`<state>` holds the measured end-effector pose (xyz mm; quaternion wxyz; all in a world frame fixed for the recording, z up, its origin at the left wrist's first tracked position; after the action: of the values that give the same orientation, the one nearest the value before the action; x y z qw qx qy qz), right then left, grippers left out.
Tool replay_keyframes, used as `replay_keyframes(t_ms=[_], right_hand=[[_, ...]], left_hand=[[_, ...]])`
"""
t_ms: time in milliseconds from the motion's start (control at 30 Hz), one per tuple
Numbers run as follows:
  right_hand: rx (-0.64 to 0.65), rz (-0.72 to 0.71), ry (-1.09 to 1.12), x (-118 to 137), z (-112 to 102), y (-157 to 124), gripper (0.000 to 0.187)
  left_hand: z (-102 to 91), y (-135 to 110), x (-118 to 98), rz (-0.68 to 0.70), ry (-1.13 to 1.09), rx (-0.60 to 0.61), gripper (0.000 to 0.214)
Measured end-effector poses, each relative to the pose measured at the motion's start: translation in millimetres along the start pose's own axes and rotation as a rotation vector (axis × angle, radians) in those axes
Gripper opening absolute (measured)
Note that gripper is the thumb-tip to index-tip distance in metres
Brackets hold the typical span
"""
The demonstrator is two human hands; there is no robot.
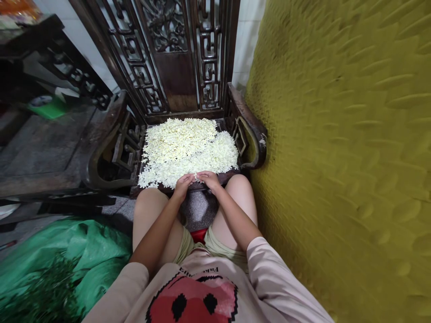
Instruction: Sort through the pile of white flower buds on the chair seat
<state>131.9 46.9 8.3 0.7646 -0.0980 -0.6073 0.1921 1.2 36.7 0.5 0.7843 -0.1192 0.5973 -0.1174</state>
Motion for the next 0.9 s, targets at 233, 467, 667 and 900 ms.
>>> replay_keyframes(t_ms=[233, 467, 667, 900], right_hand=[[0.005, 0.007, 0.02, 2, 1, -1, 0.025], [0.01, 0.02, 0.009, 3, 1, -3, 0.024], [0.035, 0.029, -0.027, -1, 3, 0, 0.025], [-0.045, 0.053, -0.019, -2, -3, 1, 0.026]], left_hand=[[-2.7, 3, 8, -0.032, -0.038, 0.006, 0.039], [-5.0, 6, 15, -0.103, -0.118, 0.037, 0.038], [-1.5, 4, 11, -0.045, -0.019, -0.007, 0.031], [-17.0, 8, 1, -0.011, -0.093, -0.188, 0.017]])
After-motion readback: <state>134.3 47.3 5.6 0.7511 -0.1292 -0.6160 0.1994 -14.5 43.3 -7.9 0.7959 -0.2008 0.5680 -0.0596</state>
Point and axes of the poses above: each hand's wrist, its own y-axis towards the middle knuckle, its own z-axis out of the palm, x = y × z, the point moved 4 cm from there along y, towards the middle knuckle, and after that the axes turned 4 degrees about x, right-handed, at the moved point
